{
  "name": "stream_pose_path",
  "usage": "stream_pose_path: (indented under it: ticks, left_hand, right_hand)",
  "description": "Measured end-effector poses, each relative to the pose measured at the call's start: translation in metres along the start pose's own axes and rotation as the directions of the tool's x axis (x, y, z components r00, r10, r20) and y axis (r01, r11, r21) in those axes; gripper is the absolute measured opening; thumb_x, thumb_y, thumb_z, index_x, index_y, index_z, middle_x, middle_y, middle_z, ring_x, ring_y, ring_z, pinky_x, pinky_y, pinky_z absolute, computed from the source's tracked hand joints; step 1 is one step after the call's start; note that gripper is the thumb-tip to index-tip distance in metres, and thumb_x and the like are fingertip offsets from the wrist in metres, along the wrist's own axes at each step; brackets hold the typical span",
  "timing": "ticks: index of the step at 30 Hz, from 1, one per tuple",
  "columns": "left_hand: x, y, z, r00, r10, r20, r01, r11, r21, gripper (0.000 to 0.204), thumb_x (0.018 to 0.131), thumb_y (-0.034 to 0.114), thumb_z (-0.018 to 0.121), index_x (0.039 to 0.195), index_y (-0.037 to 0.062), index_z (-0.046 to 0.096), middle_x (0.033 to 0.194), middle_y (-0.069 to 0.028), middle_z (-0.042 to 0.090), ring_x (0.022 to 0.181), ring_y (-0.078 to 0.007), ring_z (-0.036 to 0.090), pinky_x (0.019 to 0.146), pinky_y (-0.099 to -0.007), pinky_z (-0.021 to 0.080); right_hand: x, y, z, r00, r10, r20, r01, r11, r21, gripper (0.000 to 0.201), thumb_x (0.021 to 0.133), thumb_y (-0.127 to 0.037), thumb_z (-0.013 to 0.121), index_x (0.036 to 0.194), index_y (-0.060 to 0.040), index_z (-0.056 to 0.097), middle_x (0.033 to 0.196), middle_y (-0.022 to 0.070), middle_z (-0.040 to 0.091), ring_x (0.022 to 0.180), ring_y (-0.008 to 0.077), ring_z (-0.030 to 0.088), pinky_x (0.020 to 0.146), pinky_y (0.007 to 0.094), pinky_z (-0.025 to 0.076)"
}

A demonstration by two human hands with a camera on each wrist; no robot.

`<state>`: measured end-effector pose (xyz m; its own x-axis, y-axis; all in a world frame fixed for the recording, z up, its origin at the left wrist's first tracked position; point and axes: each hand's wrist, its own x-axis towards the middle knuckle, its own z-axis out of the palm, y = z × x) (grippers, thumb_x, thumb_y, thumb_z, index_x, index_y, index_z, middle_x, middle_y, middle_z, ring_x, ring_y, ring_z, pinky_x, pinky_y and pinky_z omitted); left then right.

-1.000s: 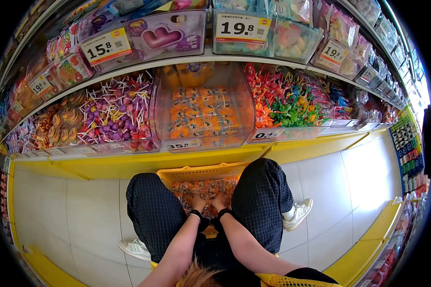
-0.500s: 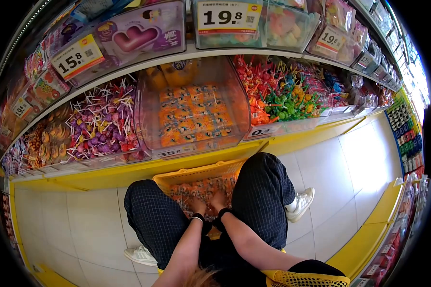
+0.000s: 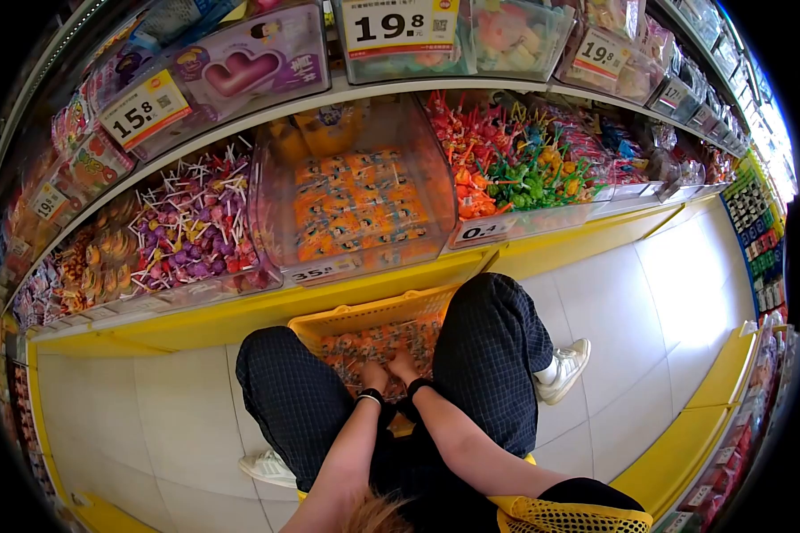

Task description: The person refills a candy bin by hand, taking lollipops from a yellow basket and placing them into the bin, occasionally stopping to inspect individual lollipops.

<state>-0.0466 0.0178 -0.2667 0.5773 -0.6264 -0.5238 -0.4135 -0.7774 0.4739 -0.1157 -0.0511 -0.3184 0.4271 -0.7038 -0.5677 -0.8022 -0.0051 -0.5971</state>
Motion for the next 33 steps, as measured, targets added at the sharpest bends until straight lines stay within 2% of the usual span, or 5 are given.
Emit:
stream_pose_path:
  ticks: [7, 13, 19, 24, 33]
  left_hand:
    - [-0.021, 0.032, -0.034, 0.993, 0.067, -0.099, -0.046, 0.979, 0.201, 0.02, 0.08, 0.005, 0.051, 0.063, -0.0057, 0.055, 0.063, -0.0195, 0.054, 0.051, -0.0283, 0.054, 0.043, -0.0349, 0.046]
    - [-0.019, 0.029, -0.049, 0.962, 0.116, -0.248, -0.104, 0.993, 0.058, 0.022, 0.08, 0.009, 0.053, 0.069, -0.0088, 0.056, 0.066, -0.024, 0.057, 0.059, -0.0339, 0.058, 0.048, -0.0402, 0.048]
    - [-0.015, 0.024, -0.054, 0.896, 0.184, -0.404, -0.258, 0.956, -0.138, 0.021, 0.08, 0.014, 0.056, 0.085, -0.0062, 0.06, 0.082, -0.0217, 0.061, 0.073, -0.0335, 0.06, 0.064, -0.0404, 0.049]
    - [-0.003, 0.016, -0.049, 0.857, 0.226, -0.463, -0.397, 0.863, -0.313, 0.023, 0.082, 0.017, 0.054, 0.093, -0.0027, 0.06, 0.084, -0.0203, 0.061, 0.076, -0.0342, 0.058, 0.066, -0.0371, 0.046]
    - [0.014, 0.007, -0.038, 0.924, 0.211, -0.32, -0.351, 0.799, -0.488, 0.023, 0.083, 0.017, 0.055, 0.099, 0.0008, 0.059, 0.086, -0.0145, 0.061, 0.074, -0.0273, 0.057, 0.068, -0.0348, 0.044]
  right_hand:
    - [0.009, 0.003, 0.0, 0.99, -0.095, 0.107, 0.079, 0.985, 0.151, 0.028, 0.085, -0.018, 0.045, 0.106, -0.0031, 0.057, 0.109, 0.0172, 0.053, 0.069, 0.0265, 0.054, 0.061, 0.0406, 0.045]
    - [-0.019, -0.029, -0.024, 0.996, -0.056, 0.076, 0.052, 0.997, 0.064, 0.05, 0.088, -0.044, 0.036, 0.089, -0.0016, 0.062, 0.085, 0.0167, 0.059, 0.072, 0.0293, 0.055, 0.067, 0.0409, 0.043]
    - [0.02, 0.008, 0.007, 0.971, -0.227, 0.078, 0.211, 0.962, 0.172, 0.067, 0.084, -0.059, 0.03, 0.094, -0.0012, 0.062, 0.1, 0.019, 0.057, 0.092, 0.0296, 0.054, 0.078, 0.0396, 0.04]
    - [-0.043, -0.042, -0.042, 0.981, -0.163, 0.1, 0.067, 0.781, 0.621, 0.038, 0.085, -0.036, 0.053, 0.078, 0.0003, 0.062, 0.06, 0.0058, 0.058, 0.056, 0.0155, 0.055, 0.055, 0.0309, 0.043]
    - [-0.034, -0.044, -0.035, 0.989, -0.046, -0.138, 0.132, 0.685, 0.716, 0.025, 0.088, -0.021, 0.049, 0.089, 0.0023, 0.058, 0.059, 0.0098, 0.056, 0.05, 0.0162, 0.054, 0.05, 0.0301, 0.043]
